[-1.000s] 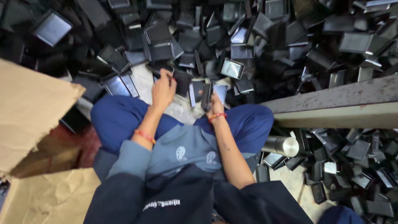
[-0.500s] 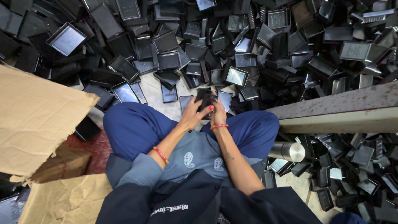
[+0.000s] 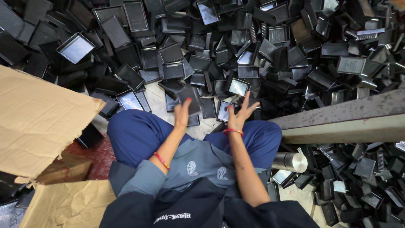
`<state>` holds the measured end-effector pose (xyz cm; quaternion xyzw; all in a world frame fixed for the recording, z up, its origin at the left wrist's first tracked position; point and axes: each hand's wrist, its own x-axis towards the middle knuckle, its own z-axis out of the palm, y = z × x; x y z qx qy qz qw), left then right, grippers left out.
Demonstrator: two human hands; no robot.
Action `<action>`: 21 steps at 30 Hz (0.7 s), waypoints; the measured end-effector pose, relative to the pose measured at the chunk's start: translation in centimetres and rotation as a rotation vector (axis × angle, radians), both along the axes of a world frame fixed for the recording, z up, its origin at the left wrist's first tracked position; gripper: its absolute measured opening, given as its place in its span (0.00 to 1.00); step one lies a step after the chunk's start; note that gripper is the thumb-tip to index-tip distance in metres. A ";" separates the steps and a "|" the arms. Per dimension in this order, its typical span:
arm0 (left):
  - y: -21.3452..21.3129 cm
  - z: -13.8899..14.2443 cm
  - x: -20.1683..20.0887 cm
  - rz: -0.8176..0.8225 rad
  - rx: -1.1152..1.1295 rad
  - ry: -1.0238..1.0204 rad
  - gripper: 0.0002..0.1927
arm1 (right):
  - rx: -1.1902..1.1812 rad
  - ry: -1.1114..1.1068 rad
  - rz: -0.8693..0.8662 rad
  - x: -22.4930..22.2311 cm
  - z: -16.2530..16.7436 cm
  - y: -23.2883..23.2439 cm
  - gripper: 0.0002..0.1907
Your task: The person sits on the floor and repeatedly picks up small black plastic components, snaps them together, and places the assembled units into a cardboard box. The person handles the parts one at a time, turning them over and aligning them before snapping them together.
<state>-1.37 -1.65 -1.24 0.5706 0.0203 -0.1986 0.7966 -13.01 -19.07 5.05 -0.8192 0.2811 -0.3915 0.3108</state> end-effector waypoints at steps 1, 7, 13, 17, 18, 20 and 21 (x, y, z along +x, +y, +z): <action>0.1 0.7 -0.4 -0.157 -0.065 0.069 0.21 | -0.052 0.072 -0.050 0.0 -0.1 -0.4 0.45; -1.5 2.4 -3.6 -0.739 -0.201 0.229 0.23 | 1.641 -0.247 0.775 -1.0 -1.3 2.1 0.37; -1.1 0.8 -3.0 -0.589 -0.049 -0.192 0.25 | 1.610 -0.259 0.660 -2.0 -1.8 4.1 0.28; -0.8 0.3 -1.6 -0.431 0.032 -0.244 0.28 | 1.678 -0.300 0.687 -1.8 -2.2 3.4 0.25; -0.7 0.3 -1.0 -0.379 0.026 -0.218 0.26 | 1.693 -0.327 0.705 -1.7 -2.1 3.1 0.25; -0.4 0.2 -0.1 -0.272 0.017 -0.162 0.22 | 1.541 -0.383 0.616 -1.6 -1.6 2.7 0.27; -0.3 0.3 0.0 -0.217 0.012 -0.134 0.22 | 1.465 -0.408 0.572 -1.5 -1.1 2.6 0.29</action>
